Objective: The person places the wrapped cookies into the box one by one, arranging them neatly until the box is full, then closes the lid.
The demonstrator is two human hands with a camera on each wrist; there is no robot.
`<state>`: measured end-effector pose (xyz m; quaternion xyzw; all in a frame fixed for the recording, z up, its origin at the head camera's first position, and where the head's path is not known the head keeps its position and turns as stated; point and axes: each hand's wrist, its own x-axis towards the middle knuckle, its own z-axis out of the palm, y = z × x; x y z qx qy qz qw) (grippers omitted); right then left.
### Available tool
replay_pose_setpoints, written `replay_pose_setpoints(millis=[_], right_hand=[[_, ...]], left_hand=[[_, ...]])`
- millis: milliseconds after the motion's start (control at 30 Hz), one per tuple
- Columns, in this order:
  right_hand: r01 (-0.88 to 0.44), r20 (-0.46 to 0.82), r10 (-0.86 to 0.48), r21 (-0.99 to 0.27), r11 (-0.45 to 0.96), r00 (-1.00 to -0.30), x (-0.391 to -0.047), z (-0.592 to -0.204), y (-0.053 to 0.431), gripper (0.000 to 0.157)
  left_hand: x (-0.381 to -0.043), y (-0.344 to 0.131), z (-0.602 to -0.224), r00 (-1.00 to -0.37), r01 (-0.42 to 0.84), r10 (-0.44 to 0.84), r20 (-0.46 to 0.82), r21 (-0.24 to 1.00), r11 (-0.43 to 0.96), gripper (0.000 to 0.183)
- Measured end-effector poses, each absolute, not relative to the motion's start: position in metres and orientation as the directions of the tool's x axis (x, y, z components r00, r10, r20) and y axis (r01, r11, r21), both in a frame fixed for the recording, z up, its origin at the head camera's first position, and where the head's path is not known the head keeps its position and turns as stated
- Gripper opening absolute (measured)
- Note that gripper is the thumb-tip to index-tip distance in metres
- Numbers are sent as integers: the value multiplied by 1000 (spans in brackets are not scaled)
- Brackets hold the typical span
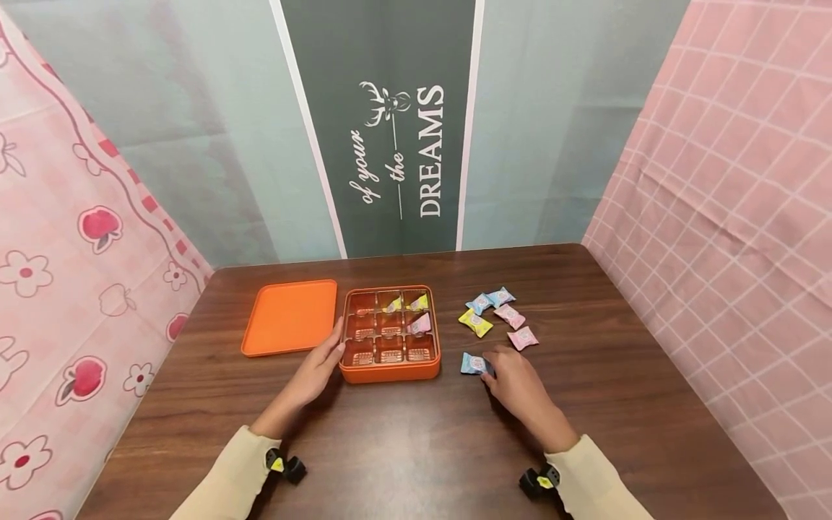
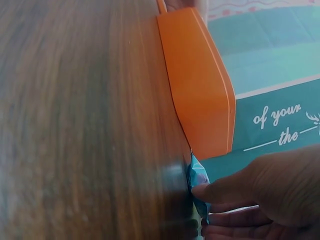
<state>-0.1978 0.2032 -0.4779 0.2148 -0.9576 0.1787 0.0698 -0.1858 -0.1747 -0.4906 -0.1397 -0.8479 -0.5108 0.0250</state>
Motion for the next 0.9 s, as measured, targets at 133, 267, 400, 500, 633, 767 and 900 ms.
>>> replay_pose_setpoints(millis=[133, 267, 400, 500, 633, 767, 900], right_hand=[[-461, 247, -397, -320, 828, -884, -198, -480, 205, 28], [-494, 293, -411, -320, 809, -863, -199, -479, 206, 27], [-524, 351, -417, -310, 793, -838, -200, -477, 206, 26], [-534, 380, -413, -304, 789, -828, -201, -474, 205, 25], [-523, 382, -400, -307, 795, -833, -201, -469, 202, 26], [-520, 380, -400, -299, 800, -834, -200, -465, 200, 27], [-532, 396, -403, -304, 790, -825, -200, -461, 198, 27]], left_hand=[[-186, -175, -491, -961, 259, 210, 181, 858, 444, 54], [-185, -174, -491, -960, 264, 208, 188, 856, 444, 54], [-186, -174, -491, -956, 280, 208, 208, 857, 432, 54], [-186, -174, -492, -953, 291, 208, 220, 856, 428, 54], [-186, -174, -492, -952, 295, 209, 224, 854, 428, 54], [-185, -174, -491, -954, 286, 212, 213, 860, 422, 53], [-186, -174, -490, -956, 281, 207, 210, 862, 422, 53]])
